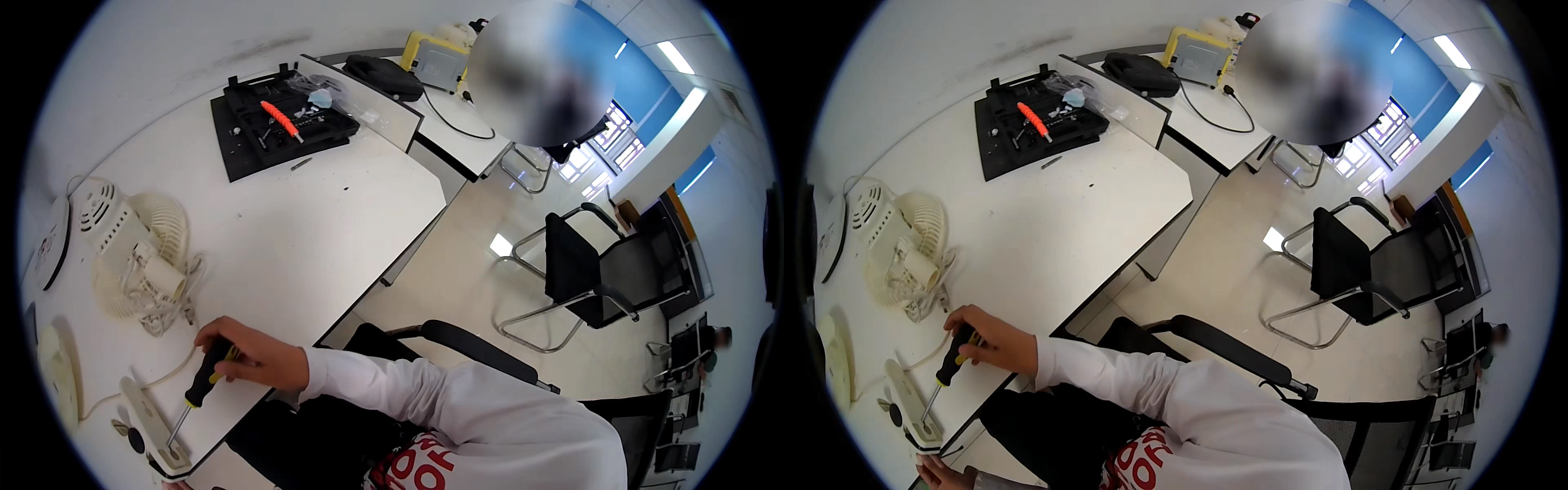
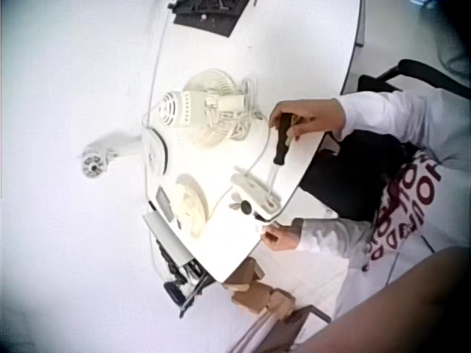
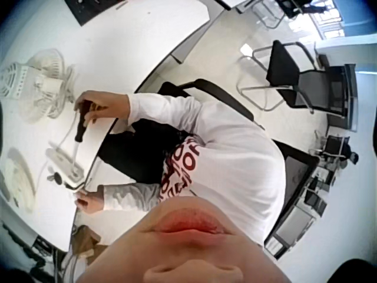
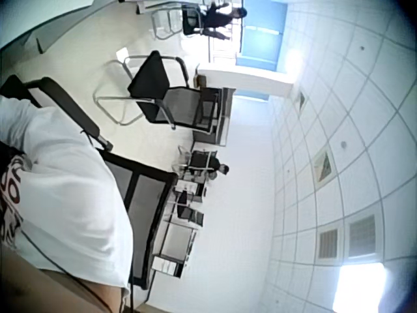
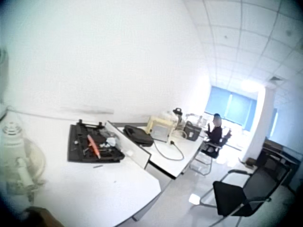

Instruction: The person assembles a white table fan by attaching the base, mounting the motor housing, and securing the front grille. They use a screwdriver to tighten screws and align components on a white desk.

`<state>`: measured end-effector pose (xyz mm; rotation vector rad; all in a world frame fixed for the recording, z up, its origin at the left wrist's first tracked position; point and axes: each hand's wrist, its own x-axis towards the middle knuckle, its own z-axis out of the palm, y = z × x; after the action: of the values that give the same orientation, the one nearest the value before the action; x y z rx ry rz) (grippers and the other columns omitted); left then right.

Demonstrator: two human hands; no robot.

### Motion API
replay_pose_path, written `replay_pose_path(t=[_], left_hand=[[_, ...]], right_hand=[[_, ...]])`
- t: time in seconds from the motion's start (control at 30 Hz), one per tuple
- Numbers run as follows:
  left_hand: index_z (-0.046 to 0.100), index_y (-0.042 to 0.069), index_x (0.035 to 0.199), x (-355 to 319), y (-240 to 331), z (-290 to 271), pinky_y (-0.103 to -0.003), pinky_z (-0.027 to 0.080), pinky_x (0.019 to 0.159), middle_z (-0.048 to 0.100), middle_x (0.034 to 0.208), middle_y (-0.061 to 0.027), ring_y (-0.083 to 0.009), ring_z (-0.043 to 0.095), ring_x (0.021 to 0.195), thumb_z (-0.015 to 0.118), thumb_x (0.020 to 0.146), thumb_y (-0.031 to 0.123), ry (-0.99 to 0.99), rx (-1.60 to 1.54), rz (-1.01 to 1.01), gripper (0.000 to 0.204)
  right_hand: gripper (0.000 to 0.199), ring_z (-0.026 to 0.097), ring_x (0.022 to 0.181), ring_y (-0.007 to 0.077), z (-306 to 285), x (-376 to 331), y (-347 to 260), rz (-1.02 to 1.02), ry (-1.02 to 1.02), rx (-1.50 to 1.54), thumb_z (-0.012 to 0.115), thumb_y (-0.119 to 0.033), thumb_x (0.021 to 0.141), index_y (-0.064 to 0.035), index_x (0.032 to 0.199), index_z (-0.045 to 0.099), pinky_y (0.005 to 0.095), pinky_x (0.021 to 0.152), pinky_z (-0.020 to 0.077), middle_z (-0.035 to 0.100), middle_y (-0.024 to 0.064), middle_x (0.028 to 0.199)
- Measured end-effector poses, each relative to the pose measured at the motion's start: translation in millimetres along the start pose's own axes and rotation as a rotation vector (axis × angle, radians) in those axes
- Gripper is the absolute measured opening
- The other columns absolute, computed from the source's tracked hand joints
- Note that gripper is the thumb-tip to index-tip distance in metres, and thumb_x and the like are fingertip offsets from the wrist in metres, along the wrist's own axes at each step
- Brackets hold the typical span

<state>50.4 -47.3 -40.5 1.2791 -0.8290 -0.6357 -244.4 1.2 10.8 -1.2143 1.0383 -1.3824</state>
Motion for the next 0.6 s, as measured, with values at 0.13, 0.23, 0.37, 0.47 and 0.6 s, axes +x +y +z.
replay_pose_path(t=[0.13,0.23,0.37,0.47,0.6], left_hand=[[0.055,-0.013,0.1,3,-17,-21,-0.037,0.048,0.065,0.06,0.085,-0.0211,-0.0258,0.056,0.07,0.07,0.078,0.01,-0.078,-0.054,0.039,0.035],[0.057,-0.01,0.091,6,-15,-20,-0.035,0.046,0.06,0.057,0.073,-0.016,-0.0231,0.055,0.067,0.073,0.075,0.009,-0.003,-0.178,0.083,0.03],[0.056,-0.01,0.091,4,-21,-21,-0.035,0.048,0.059,0.058,0.076,-0.0176,-0.0236,0.055,0.066,0.075,0.073,0.008,-0.018,-0.172,0.062,0.031],[0.057,-0.009,0.089,4,-19,-18,-0.036,0.05,0.061,0.058,0.075,-0.0173,-0.0239,0.055,0.065,0.076,0.072,0.008,0.022,-0.137,0.04,0.031],[0.057,-0.007,0.088,4,-22,-19,-0.036,0.051,0.062,0.057,0.072,-0.0163,-0.0247,0.056,0.065,0.077,0.07,0.008,0.037,-0.152,0.04,0.03]], right_hand=[[0.047,0.052,0.099,0.0147,1,-6,10,-0.037,0.017,0.014,0.059,-0.005,0.083,-0.0076,0.124,0.037,0.0273,0.084,0.0463,0.048,0.0084,0.112],[0.05,0.051,0.104,0.0156,5,-3,4,-0.007,-0.012,0.134,0.064,-0.005,0.079,-0.008,0.122,0.04,0.0286,0.088,0.0448,0.052,0.008,0.11],[0.045,0.053,0.102,0.0148,5,0,8,-0.013,0.012,0.15,0.067,-0.009,0.077,-0.0066,0.115,0.044,0.0291,0.087,0.0444,0.055,0.0061,0.106],[0.04,0.054,0.099,0.0137,5,3,7,-0.03,0.013,0.104,0.067,-0.012,0.077,-0.006,0.111,0.046,0.0283,0.084,0.0451,0.056,0.005,0.104],[0.036,0.053,0.099,0.0127,7,4,5,-0.01,0.013,0.077,0.066,-0.013,0.079,-0.0068,0.109,0.048,0.0265,0.081,0.0462,0.055,0.0045,0.105]])
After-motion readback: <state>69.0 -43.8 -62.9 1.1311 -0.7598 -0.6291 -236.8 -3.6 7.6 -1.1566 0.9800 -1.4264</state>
